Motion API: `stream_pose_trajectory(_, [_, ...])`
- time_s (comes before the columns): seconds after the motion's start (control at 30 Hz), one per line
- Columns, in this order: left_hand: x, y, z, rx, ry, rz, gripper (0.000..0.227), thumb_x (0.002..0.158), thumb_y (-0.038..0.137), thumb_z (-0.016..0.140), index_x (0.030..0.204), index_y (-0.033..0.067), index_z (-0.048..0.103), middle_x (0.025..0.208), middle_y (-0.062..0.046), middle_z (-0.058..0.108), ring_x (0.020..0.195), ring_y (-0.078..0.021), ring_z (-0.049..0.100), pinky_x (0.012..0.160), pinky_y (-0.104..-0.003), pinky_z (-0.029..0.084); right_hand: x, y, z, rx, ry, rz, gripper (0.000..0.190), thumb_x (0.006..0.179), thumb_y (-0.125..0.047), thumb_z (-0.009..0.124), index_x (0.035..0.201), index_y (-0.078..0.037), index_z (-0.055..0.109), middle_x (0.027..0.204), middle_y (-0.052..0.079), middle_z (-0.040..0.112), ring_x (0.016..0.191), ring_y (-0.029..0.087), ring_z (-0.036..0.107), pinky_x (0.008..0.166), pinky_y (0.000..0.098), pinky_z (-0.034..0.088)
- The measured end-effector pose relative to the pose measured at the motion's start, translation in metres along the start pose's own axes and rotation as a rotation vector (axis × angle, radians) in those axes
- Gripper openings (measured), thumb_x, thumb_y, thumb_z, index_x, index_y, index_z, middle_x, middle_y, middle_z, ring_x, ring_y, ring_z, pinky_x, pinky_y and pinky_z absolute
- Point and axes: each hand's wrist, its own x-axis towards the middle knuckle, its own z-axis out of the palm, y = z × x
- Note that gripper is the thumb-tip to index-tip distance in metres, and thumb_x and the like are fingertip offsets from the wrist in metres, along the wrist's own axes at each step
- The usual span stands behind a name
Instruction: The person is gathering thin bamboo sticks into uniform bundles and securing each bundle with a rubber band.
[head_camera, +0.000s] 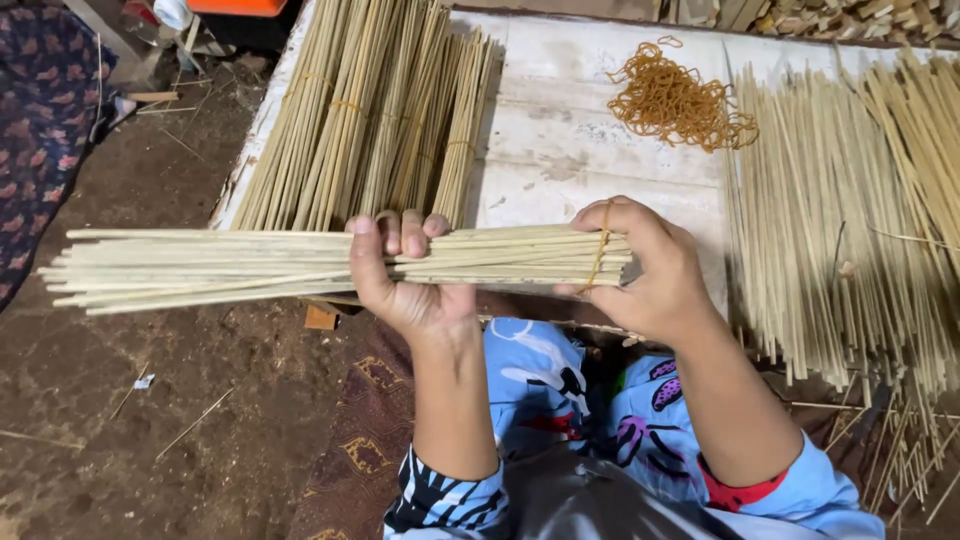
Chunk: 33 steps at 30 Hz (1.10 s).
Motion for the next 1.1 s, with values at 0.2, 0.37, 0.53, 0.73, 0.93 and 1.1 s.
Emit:
stream_pose_trajectory(0.2, [-0.002, 0.005, -0.014, -0.034, -0.148, 0.006, 0.016, 0.098, 0.015, 0.060, 0.084, 0.0202, 0.054, 0.063, 0.009, 0.047, 0.055, -0.0052, 0.055, 0.072, -0.030, 0.061, -0.007, 0.015, 0.010, 0.442, 0.022, 0.158, 0.058, 0.067, 0.004, 0.091, 0.111, 0.006, 0.054, 0.107, 0.025, 0.072, 0.091, 0.022, 0.071, 0.082, 0.0406, 0.062])
stream_pose_trajectory(0.37, [-0.003, 0.007, -0.020, -0.068, -0.192, -0.029, 0.014, 0.100, 0.015, 0.057, 0.088, 0.0207, 0.054, 0.064, 0.009, 0.047, 0.057, -0.0056, 0.056, 0.074, -0.030, 0.061, -0.011, 0.029, 0.013, 0.556, -0.056, 0.145, 0.062, 0.066, 0.003, 0.090, 0.114, 0.003, 0.051, 0.108, 0.025, 0.073, 0.094, 0.027, 0.074, 0.083, 0.0447, 0.064])
stream_pose_trajectory(0.53, [-0.012, 0.017, -0.009, -0.171, -0.252, -0.101, 0.005, 0.101, 0.017, 0.056, 0.096, 0.0193, 0.058, 0.069, 0.010, 0.049, 0.061, -0.0031, 0.053, 0.077, -0.026, 0.056, -0.066, 0.149, 0.039, 1.039, -0.207, 0.201, 0.059, 0.070, -0.038, 0.090, 0.097, 0.005, 0.061, 0.090, 0.026, 0.072, 0.079, 0.029, 0.071, 0.072, 0.0443, 0.066])
stream_pose_trajectory(0.73, [-0.016, 0.016, 0.001, -0.230, -0.291, -0.076, 0.004, 0.102, 0.019, 0.056, 0.098, 0.0177, 0.059, 0.071, 0.009, 0.050, 0.063, -0.0027, 0.052, 0.080, -0.025, 0.054, -0.062, 0.102, 0.076, 1.675, -0.010, 0.271, 0.034, 0.092, -0.046, 0.066, 0.102, -0.017, 0.051, 0.091, 0.014, 0.068, 0.087, 0.025, 0.068, 0.081, 0.0430, 0.061])
stream_pose_trajectory(0.93, [-0.022, 0.022, 0.008, -0.355, -0.300, -0.189, 0.003, 0.099, 0.019, 0.060, 0.099, 0.0161, 0.059, 0.069, 0.010, 0.053, 0.059, -0.0009, 0.053, 0.074, -0.022, 0.054, -0.019, 0.027, 0.060, 2.389, 0.088, 0.192, 0.011, 0.109, -0.031, 0.048, 0.113, -0.025, 0.040, 0.049, -0.009, 0.039, 0.043, 0.001, 0.038, 0.048, 0.0111, 0.039])
stream_pose_trajectory(1.1, [-0.027, 0.025, 0.013, -0.414, -0.262, -0.247, 0.008, 0.098, 0.019, 0.063, 0.098, 0.0150, 0.057, 0.068, 0.012, 0.053, 0.057, 0.0014, 0.052, 0.070, -0.019, 0.054, -0.003, -0.006, 0.043, 2.572, -0.198, 0.139, 0.096, 0.099, 0.002, 0.064, 0.167, -0.027, 0.003, 0.092, 0.009, 0.071, 0.070, 0.012, 0.063, 0.065, 0.0198, 0.056])
